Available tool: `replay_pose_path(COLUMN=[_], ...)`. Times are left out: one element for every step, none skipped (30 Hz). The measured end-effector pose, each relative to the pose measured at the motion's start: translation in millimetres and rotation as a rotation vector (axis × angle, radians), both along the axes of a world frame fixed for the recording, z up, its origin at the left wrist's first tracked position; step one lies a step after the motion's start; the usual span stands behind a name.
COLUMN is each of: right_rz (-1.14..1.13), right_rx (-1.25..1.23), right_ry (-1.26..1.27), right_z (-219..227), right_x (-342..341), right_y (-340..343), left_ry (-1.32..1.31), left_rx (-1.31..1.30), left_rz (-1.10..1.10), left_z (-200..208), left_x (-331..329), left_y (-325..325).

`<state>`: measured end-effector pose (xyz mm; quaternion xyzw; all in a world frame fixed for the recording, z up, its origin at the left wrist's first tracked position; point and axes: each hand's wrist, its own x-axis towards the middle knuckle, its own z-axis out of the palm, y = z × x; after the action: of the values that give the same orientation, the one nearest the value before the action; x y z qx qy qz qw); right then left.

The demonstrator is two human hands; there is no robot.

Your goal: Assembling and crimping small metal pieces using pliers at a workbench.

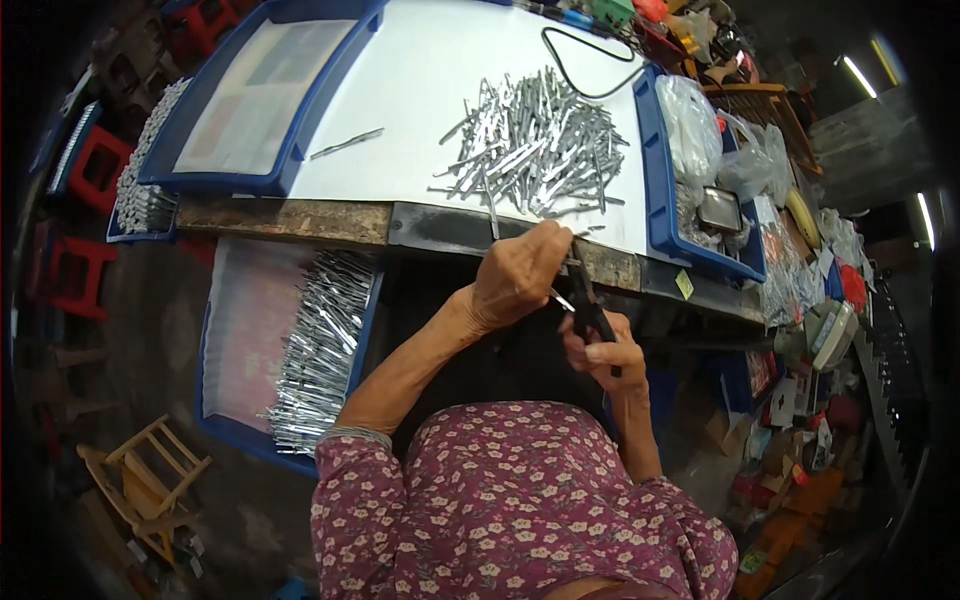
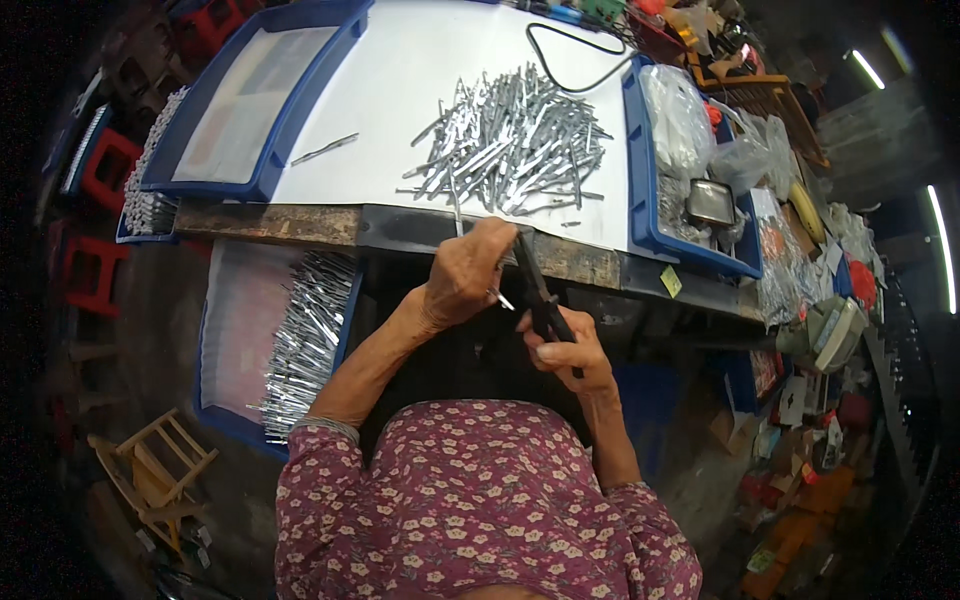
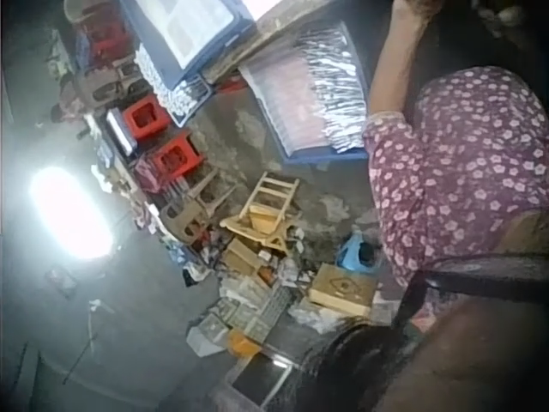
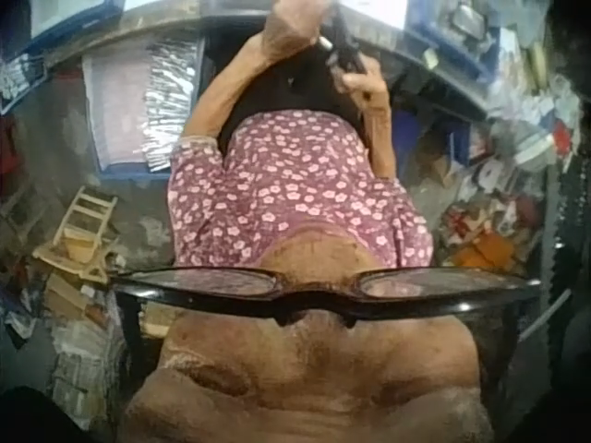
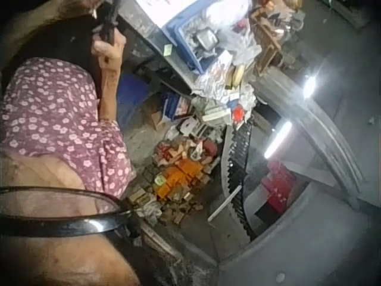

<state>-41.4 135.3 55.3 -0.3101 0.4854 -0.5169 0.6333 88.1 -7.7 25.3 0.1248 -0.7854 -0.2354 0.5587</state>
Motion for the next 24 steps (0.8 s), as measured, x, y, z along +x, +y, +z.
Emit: replay_pose_path(right_rz=[0.005,0.012,0.024,0.038,0.004,-0.030,0.005,0.012,0.008,0.005,0.015,0.005,-0.011,-0.025,-0.018,-0.005,-0.010,-0.015,0.013,0.035,0.046,0.035,0.039,0.046], right_rx=[0.011,0.022,0.024,0.015,0.001,-0.012,-0.001,-0.006,0.021,0.049,0.045,0.043,0.052,0.061,0.060,0.079,0.099,0.098,0.103,0.107,0.098,0.101,0.092,0.084], right_ry=[-0.017,-0.034,-0.033,-0.038,-0.091,-0.144,-0.121,-0.124,-0.102,-0.076,-0.085,-0.082,-0.077,-0.072,-0.071,-0.071,-0.067,-0.062,-0.033,-0.004,0.035,0.036,0.058,0.080], right_z=[0.4,0.1,-2.5,-6.3,-10.9,-15.3,-18.3,-21.1,-24.3,-27.1,-29.9,-33.1,-35.8,-36.7,-36.8,-37.1,-37.4,-37.6,-38.6,-39.8,-40.3,-40.7,-41.1,-41.7], right_x=[-0.7,-0.1,1.2,4.7,9.4,12.7,9.9,8.6,7.4,6.0,4.0,2.6,1.8,1.9,4.6,8.0,8.7,9.6,10.0,9.6,9.3,8.5,7.7,7.1], right_y=[0.6,0.5,-0.5,-2.5,-4.4,-6.1,-6.0,-5.0,-3.8,-2.5,-0.8,1.1,3.3,4.9,4.5,2.9,2.2,1.8,1.3,1.5,1.2,2.2,2.7,2.9], left_ry=[-0.003,-0.006,-0.038,-0.043,-0.077,-0.111,-0.094,-0.096,-0.182,-0.265,-0.264,-0.261,-0.343,-0.425,-0.486,-0.547,-0.592,-0.585,-0.595,-0.604,-0.685,-0.683,-0.685,-0.689], left_rx=[-0.011,-0.023,0.023,0.014,0.051,0.088,0.101,0.095,0.139,0.184,0.094,0.003,-0.013,-0.030,-0.022,-0.013,-0.092,-0.107,-0.164,-0.224,-0.147,-0.147,-0.079,-0.009], left_rz=[-0.014,-0.027,-0.036,-0.022,0.028,0.079,0.170,0.177,0.256,0.335,0.409,0.472,0.497,0.525,0.535,0.544,0.552,0.567,0.592,0.610,0.603,0.592,0.610,0.629], left_z=[-0.9,-2.2,-3.6,-3.4,-3.0,-2.4,5.2,11.4,15.7,17.4,18.2,18.6,18.6,18.2,9.8,-0.8,-5.8,-19.4,-31.6,-35.0,-39.9,-41.5,-43.3,-45.2], left_x=[-1.4,-2.3,-2.4,-2.6,-2.6,-1.3,1.7,8.2,19.0,29.3,35.8,38.8,42.9,48.3,55.4,63.1,68.1,72.3,77.7,79.5,81.5,80.7,80.4,81.8], left_y=[-0.9,-2.2,-5.8,-8.7,-11.3,-14.4,-19.6,-27.1,-38.6,-52.0,-69.9,-90.1,-108.6,-127.6,-148.8,-167.8,-181.0,-195.8,-208.4,-214.3,-217.5,-216.9,-215.9,-214.6])
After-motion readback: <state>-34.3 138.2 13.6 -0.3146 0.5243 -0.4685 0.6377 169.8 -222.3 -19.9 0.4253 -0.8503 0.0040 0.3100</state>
